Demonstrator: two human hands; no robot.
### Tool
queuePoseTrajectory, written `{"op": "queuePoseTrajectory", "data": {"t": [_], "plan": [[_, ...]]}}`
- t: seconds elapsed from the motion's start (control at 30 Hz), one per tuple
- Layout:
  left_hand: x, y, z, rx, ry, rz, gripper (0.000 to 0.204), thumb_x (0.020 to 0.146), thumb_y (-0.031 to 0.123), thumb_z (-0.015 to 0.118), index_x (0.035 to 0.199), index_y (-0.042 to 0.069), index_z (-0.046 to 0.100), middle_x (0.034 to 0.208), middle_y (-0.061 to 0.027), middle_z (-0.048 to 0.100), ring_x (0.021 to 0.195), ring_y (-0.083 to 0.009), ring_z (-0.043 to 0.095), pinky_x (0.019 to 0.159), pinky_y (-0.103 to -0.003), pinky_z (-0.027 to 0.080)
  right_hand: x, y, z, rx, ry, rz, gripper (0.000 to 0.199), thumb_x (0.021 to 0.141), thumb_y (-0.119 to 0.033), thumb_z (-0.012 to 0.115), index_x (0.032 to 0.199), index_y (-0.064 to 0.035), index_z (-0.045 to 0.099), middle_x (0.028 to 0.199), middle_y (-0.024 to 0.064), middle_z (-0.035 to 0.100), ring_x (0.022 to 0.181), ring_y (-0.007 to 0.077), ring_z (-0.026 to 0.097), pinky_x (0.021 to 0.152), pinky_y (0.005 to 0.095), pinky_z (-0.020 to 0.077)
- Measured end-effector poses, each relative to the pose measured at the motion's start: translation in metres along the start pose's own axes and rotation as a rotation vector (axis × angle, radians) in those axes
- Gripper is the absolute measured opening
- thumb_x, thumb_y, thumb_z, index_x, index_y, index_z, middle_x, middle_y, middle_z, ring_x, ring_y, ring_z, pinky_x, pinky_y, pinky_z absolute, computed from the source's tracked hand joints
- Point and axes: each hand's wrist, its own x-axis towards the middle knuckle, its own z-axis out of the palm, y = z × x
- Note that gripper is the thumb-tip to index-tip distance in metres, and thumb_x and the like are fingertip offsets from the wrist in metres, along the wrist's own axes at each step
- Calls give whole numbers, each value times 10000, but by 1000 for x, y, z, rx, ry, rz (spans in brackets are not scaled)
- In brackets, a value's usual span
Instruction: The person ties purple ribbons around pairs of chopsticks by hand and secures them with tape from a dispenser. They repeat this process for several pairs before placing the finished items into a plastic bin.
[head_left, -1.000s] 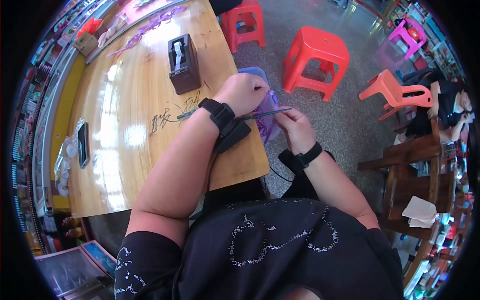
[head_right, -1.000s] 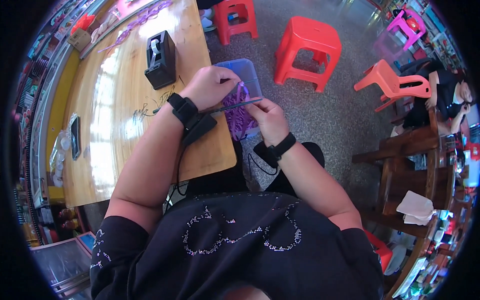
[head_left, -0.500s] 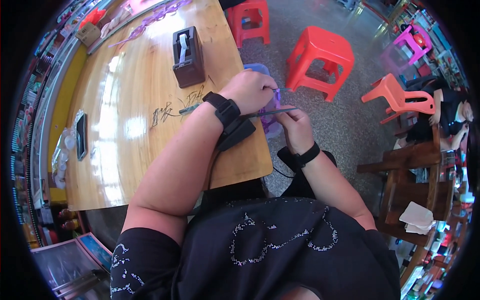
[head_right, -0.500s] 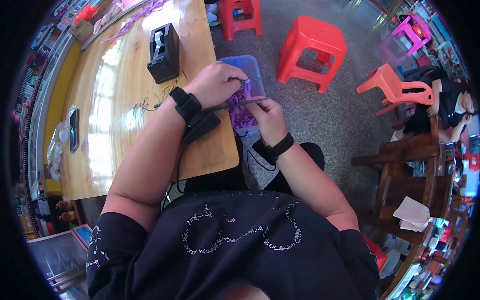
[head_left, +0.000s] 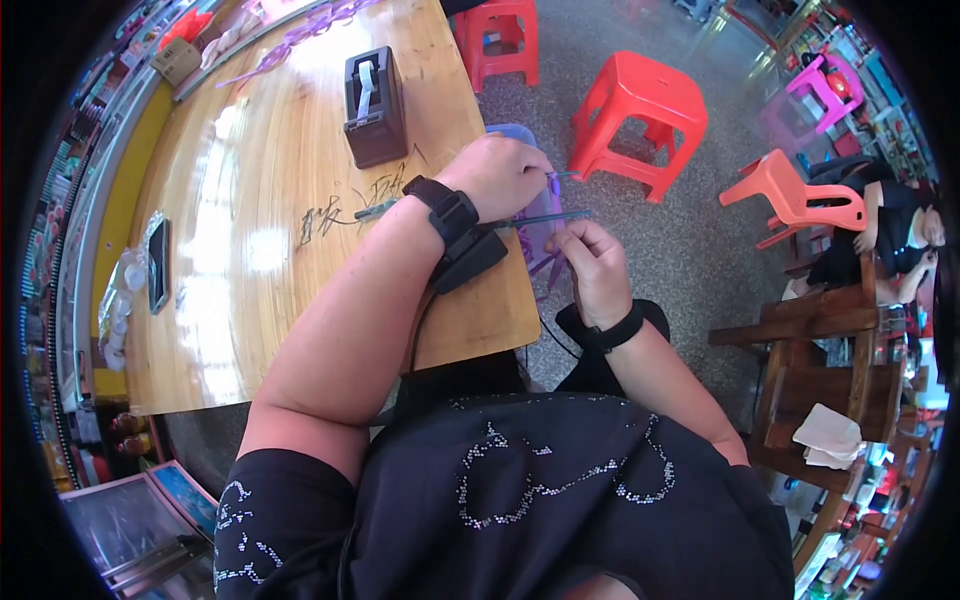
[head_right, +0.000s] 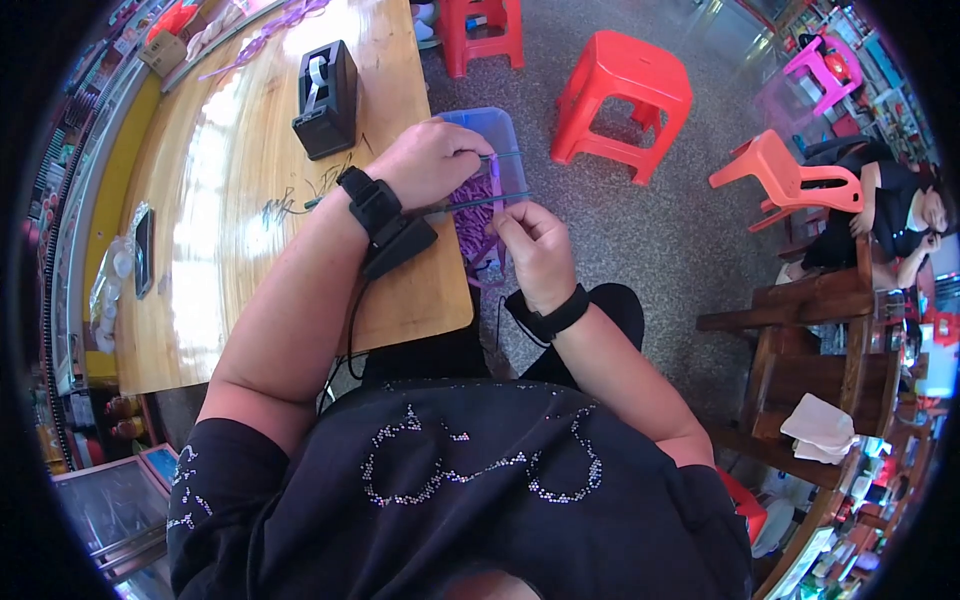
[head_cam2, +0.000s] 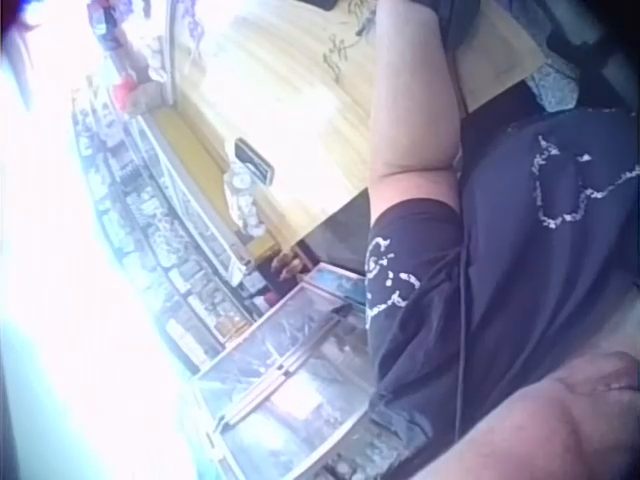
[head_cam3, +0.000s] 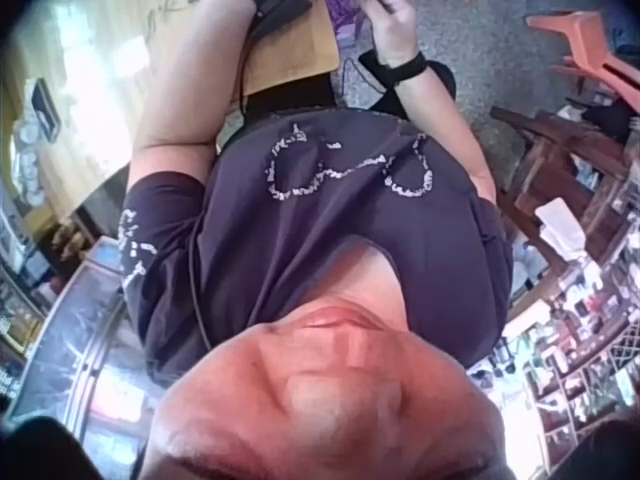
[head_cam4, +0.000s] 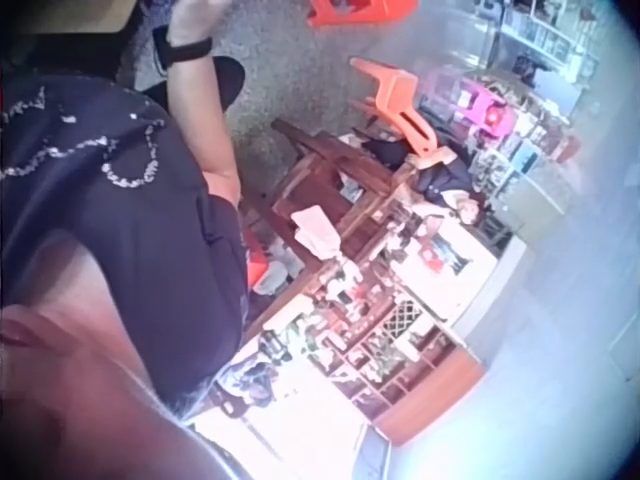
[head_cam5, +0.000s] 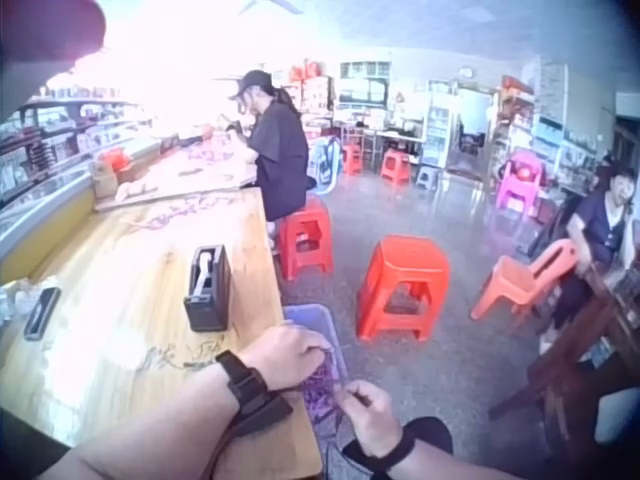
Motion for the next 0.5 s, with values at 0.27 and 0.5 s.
{"op": "queuePoseTrajectory", "data": {"t": [0.27, 0.5], "plan": [[0, 3, -1, -26, -33, -37, 246, 794, 220, 490, 902, 96, 672, 847, -145, 642, 830, -310, 604, 767, -376, 477, -7, -1, -4, 109, 57, 67, 85, 862, -91, 497, 832, -27, 544, 753, 63, 576, 705, 144, 536, 682, 264, 420], [-1, 6, -4, -18, -34, -23, 236, 784, 176, 521, 930, 47, 653, 867, -157, 644, 811, -303, 617, 749, -355, 488, -12, -14, 0, 129, 75, 102, 91, 874, -98, 500, 825, -35, 541, 718, 47, 552, 670, 129, 515, 651, 249, 412]]}}
